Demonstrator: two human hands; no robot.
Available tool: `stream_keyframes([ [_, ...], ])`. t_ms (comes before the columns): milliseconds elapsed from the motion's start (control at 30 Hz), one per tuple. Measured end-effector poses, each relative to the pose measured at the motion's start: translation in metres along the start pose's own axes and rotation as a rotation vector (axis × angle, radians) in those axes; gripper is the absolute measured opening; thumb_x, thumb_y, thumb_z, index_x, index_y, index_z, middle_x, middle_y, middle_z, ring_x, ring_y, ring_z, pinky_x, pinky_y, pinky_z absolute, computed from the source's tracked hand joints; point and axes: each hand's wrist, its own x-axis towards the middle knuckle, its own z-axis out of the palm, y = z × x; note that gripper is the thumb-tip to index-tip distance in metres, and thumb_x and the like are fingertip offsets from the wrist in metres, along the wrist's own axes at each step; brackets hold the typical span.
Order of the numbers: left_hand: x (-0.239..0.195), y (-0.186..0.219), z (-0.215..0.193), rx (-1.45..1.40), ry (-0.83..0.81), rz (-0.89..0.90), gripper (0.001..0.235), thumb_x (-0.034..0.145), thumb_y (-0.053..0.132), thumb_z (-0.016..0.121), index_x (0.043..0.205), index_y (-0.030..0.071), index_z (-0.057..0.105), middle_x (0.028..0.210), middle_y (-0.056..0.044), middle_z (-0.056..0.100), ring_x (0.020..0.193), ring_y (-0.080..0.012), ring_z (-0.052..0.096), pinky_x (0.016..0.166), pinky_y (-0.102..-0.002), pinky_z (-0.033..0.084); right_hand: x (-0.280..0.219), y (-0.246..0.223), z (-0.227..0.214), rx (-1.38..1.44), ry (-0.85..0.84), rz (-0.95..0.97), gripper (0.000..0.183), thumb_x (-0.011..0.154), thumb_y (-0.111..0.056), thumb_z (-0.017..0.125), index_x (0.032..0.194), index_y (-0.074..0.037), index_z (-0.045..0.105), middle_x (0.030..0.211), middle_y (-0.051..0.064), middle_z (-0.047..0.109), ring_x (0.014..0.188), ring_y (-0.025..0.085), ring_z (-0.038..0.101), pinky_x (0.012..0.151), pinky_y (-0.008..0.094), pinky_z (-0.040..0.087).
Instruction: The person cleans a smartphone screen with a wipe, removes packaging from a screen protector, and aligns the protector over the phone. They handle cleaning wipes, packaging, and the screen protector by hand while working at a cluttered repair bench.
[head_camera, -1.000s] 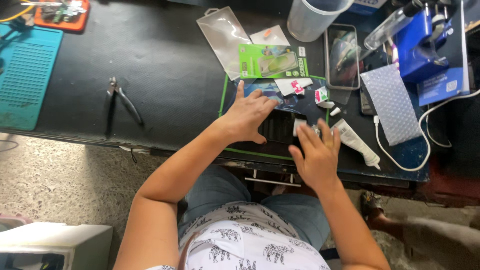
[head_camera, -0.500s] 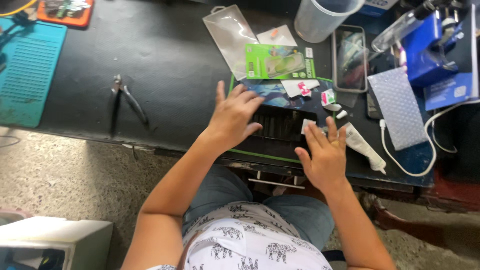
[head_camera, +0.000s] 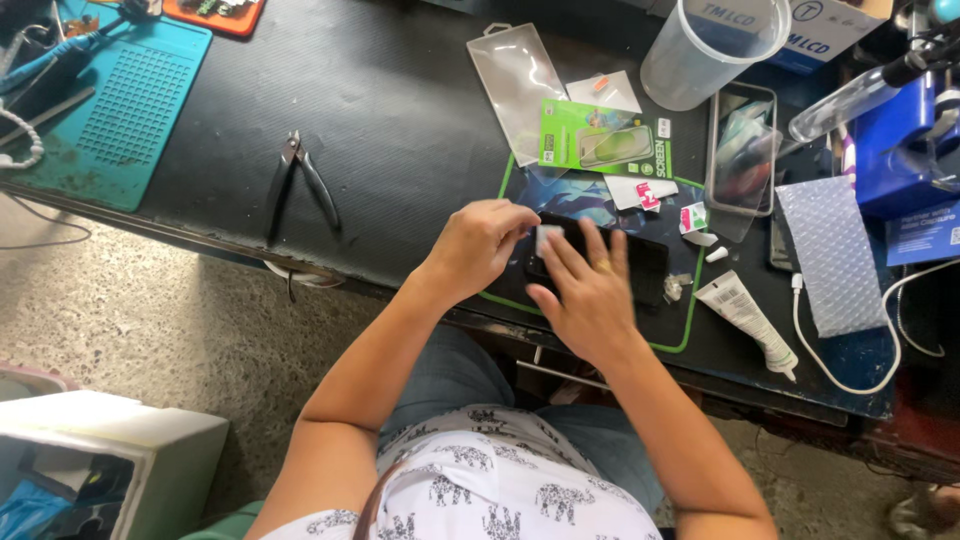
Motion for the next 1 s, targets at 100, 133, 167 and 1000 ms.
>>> stream_keyframes([
  [100, -0.01, 0.005, -0.007, -0.141, 0.082, -0.014, 0.011, 0.097, 0.004, 0.064, 0.107, 0.009, 0.064, 0.097, -0.01, 0.072, 0.089, -0.0281, 0.07, 0.081, -0.038, 0.056, -0.033, 0.016, -0.024, -0.027, -0.001, 0.059, 0.057, 0.096, -0.042, 0.062, 0.135, -0.001, 0.067, 0.141, 0.013, 0.063, 0.145, 0.041, 0.043, 0.124, 0.062, 0.017],
  [133, -0.018, 0.008, -0.011, -0.161, 0.068, -0.055, 0.008, 0.099, 0.005, 0.063, 0.106, 0.008, 0.063, 0.095, -0.01, 0.071, 0.087, -0.0284, 0.07, 0.079, -0.039, 0.055, -0.04, 0.023, -0.03, -0.042, 0.013, 0.11, 0.054, 0.098, -0.041, 0.062, 0.134, -0.002, 0.068, 0.142, 0.012, 0.064, 0.145, 0.041, 0.043, 0.125, 0.063, 0.017],
  [167, -0.024, 0.01, -0.015, -0.182, 0.054, -0.096, 0.004, 0.1, 0.005, 0.062, 0.104, 0.006, 0.062, 0.093, -0.01, 0.071, 0.086, -0.0287, 0.069, 0.077, -0.039, 0.055, -0.045, 0.03, -0.035, -0.057, 0.028, 0.161, 0.05, 0.1, -0.04, 0.061, 0.133, -0.004, 0.068, 0.142, 0.011, 0.064, 0.146, 0.041, 0.044, 0.125, 0.064, 0.017],
  [1000, -0.045, 0.025, -0.015, -0.152, 0.308, -0.005, 0.008, 0.095, 0.001, 0.067, 0.101, 0.006, 0.067, 0.081, -0.005, 0.067, 0.08, -0.0248, 0.066, 0.082, -0.037, 0.051, -0.002, -0.011, 0.004, 0.028, 0.011, -0.004, 0.057, 0.097, -0.043, 0.063, 0.135, -0.001, 0.067, 0.145, 0.014, 0.062, 0.146, 0.04, 0.041, 0.123, 0.063, 0.016],
])
